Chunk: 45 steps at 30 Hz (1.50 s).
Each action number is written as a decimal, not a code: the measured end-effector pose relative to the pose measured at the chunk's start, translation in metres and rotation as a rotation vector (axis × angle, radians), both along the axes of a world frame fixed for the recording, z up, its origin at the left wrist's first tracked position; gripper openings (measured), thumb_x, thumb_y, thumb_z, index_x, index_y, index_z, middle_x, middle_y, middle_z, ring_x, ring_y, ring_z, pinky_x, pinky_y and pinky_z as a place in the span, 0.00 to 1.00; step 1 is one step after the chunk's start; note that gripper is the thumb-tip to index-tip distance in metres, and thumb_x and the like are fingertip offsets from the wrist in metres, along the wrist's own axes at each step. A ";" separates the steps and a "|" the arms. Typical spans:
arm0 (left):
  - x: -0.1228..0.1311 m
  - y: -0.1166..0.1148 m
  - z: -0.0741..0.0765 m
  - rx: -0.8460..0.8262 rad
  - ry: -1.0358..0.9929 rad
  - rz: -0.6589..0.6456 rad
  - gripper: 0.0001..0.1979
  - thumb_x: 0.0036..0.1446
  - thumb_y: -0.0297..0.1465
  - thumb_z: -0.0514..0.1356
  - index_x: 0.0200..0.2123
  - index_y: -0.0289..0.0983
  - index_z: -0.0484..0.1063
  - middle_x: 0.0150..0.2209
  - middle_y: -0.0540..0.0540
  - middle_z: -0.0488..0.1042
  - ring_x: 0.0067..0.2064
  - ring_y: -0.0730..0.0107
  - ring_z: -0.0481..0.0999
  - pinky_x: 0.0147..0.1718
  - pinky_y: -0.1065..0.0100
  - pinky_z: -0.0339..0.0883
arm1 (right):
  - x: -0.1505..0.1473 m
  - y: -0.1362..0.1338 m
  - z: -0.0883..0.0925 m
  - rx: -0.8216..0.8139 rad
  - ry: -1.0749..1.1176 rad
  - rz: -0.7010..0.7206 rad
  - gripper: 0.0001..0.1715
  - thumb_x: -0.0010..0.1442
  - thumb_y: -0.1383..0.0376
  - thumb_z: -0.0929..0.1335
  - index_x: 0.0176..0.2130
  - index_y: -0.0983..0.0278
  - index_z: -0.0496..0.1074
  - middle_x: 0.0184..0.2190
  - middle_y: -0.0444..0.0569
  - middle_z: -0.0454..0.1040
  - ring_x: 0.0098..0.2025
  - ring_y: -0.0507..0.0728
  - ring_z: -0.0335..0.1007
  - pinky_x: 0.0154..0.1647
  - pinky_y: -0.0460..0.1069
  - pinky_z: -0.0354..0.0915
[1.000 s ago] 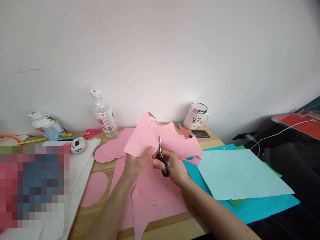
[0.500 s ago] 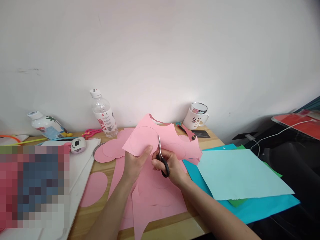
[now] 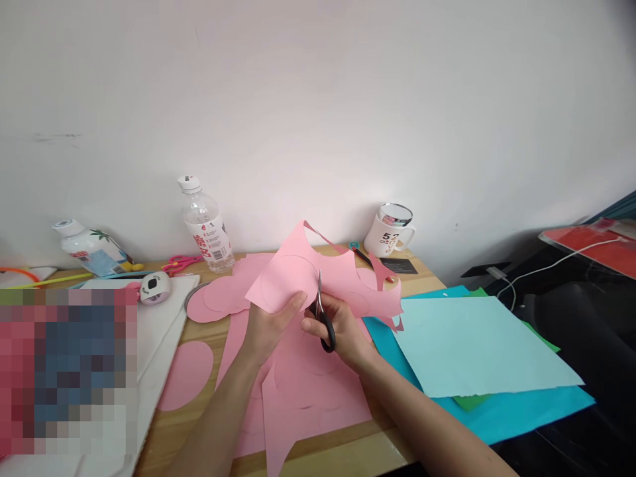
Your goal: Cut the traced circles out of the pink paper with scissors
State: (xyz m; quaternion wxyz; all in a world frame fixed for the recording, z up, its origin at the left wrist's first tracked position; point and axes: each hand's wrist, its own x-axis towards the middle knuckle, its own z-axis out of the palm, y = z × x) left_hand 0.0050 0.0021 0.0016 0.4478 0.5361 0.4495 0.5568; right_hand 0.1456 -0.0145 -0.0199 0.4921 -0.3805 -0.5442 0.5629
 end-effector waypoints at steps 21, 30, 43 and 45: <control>-0.001 0.003 -0.004 0.004 -0.039 0.018 0.26 0.44 0.36 0.69 0.48 0.37 0.71 0.44 0.41 0.77 0.50 0.54 0.74 0.48 0.56 0.70 | -0.001 -0.001 0.002 -0.015 -0.021 -0.024 0.21 0.45 0.53 0.75 0.26 0.64 0.66 0.22 0.40 0.60 0.25 0.50 0.53 0.27 0.47 0.52; 0.000 0.002 0.000 0.010 -0.065 -0.018 0.21 0.45 0.35 0.68 0.45 0.36 0.73 0.37 0.45 0.79 0.46 0.58 0.76 0.42 0.62 0.71 | -0.001 -0.001 0.003 -0.019 -0.030 -0.024 0.22 0.46 0.53 0.75 0.24 0.64 0.64 0.19 0.40 0.60 0.23 0.50 0.56 0.25 0.47 0.53; -0.001 0.002 0.001 0.012 -0.044 0.009 0.21 0.44 0.35 0.68 0.43 0.36 0.73 0.38 0.44 0.79 0.47 0.57 0.76 0.44 0.61 0.71 | -0.002 -0.002 0.005 -0.020 -0.020 -0.006 0.24 0.47 0.50 0.74 0.22 0.64 0.64 0.17 0.40 0.62 0.22 0.49 0.56 0.23 0.46 0.54; -0.001 0.002 0.002 0.012 -0.044 0.010 0.21 0.44 0.36 0.68 0.43 0.36 0.73 0.38 0.44 0.79 0.46 0.57 0.76 0.44 0.61 0.71 | -0.002 -0.002 0.005 -0.016 -0.022 -0.004 0.24 0.47 0.49 0.74 0.22 0.64 0.64 0.17 0.40 0.63 0.22 0.49 0.56 0.23 0.46 0.54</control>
